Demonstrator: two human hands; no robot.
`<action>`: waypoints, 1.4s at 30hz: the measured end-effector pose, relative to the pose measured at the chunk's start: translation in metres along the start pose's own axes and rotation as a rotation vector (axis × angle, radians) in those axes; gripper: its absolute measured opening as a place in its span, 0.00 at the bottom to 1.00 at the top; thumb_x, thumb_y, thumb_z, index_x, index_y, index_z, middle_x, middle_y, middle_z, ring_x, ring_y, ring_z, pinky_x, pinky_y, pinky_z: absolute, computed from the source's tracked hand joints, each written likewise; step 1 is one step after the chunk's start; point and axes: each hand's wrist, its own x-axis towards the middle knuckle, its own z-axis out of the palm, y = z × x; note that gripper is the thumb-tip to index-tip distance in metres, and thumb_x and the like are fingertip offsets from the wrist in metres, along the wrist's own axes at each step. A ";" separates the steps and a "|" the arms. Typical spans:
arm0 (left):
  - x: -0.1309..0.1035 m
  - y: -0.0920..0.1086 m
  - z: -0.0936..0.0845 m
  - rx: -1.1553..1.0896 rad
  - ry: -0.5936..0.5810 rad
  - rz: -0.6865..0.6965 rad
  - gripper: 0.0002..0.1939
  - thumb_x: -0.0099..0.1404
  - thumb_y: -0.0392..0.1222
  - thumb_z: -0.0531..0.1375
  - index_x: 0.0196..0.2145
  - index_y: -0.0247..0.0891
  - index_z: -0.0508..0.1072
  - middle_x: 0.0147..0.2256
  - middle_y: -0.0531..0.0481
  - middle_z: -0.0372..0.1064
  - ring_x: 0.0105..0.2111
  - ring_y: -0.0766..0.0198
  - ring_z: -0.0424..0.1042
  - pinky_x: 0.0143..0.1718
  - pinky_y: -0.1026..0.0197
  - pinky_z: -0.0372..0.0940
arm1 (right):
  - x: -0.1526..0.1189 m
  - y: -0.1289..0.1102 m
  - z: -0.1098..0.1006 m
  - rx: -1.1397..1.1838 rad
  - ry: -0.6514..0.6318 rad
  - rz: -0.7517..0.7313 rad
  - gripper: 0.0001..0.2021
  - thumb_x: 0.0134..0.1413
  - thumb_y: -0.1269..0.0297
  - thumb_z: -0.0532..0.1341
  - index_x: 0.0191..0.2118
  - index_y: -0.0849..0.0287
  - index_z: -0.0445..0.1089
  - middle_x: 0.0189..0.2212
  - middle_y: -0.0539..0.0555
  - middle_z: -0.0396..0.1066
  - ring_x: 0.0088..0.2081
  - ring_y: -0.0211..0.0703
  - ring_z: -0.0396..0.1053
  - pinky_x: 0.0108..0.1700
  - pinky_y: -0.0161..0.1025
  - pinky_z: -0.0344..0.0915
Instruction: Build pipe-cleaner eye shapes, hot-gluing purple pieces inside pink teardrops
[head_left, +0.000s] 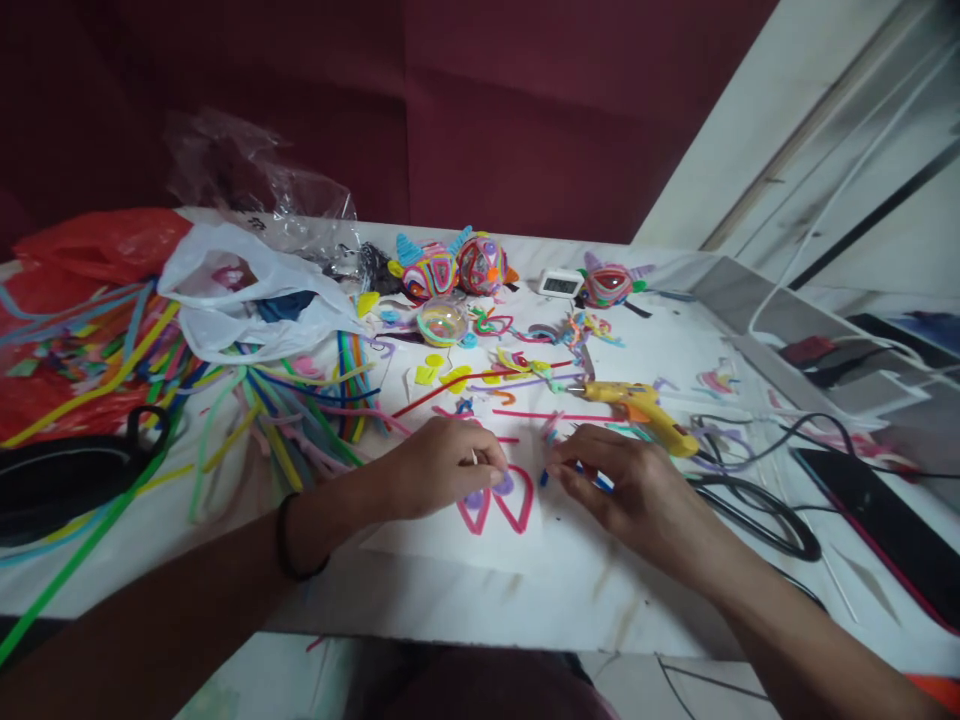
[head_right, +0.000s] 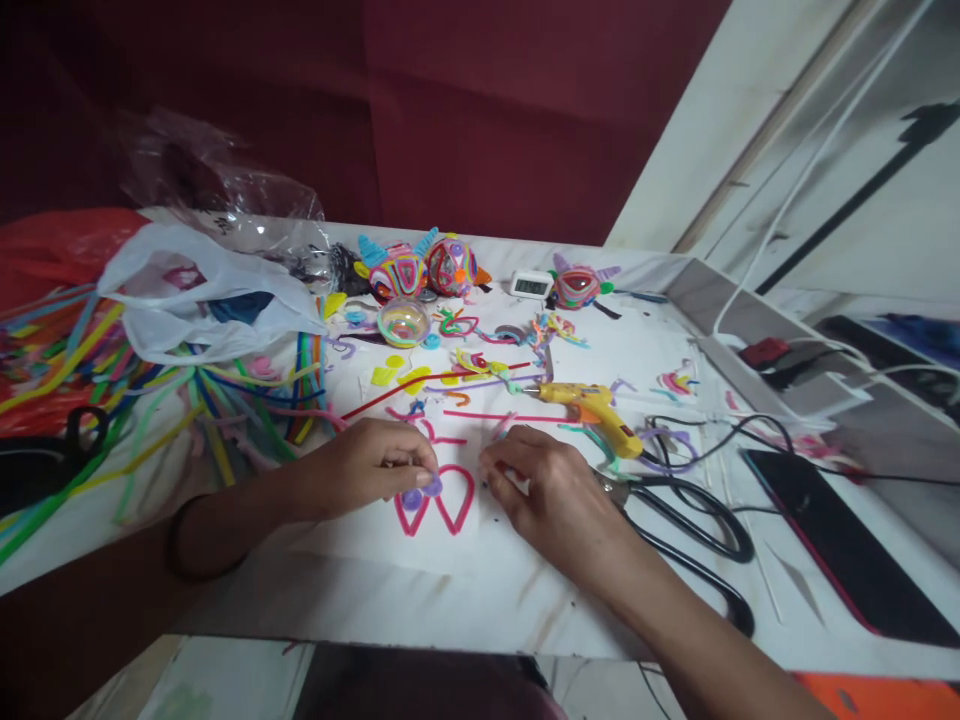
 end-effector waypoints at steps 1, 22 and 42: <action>0.004 0.001 0.003 0.051 -0.025 0.032 0.06 0.58 0.32 0.57 0.29 0.34 0.75 0.22 0.56 0.69 0.22 0.70 0.65 0.24 0.69 0.56 | -0.004 0.002 0.000 0.003 0.001 0.008 0.10 0.61 0.65 0.55 0.35 0.57 0.74 0.32 0.55 0.74 0.31 0.42 0.71 0.32 0.38 0.67; 0.024 0.000 0.015 0.378 -0.031 0.070 0.06 0.57 0.29 0.59 0.27 0.35 0.74 0.24 0.54 0.68 0.27 0.66 0.65 0.30 0.66 0.57 | -0.025 0.014 0.014 0.090 0.032 0.030 0.09 0.60 0.70 0.55 0.35 0.57 0.73 0.31 0.53 0.73 0.31 0.41 0.70 0.33 0.38 0.65; -0.018 -0.022 0.003 0.503 -0.114 0.069 0.10 0.63 0.34 0.58 0.43 0.39 0.72 0.40 0.51 0.65 0.40 0.61 0.67 0.42 0.61 0.62 | 0.003 -0.003 0.037 -0.058 -0.146 -0.165 0.12 0.63 0.69 0.54 0.45 0.62 0.75 0.34 0.60 0.69 0.37 0.48 0.67 0.39 0.43 0.66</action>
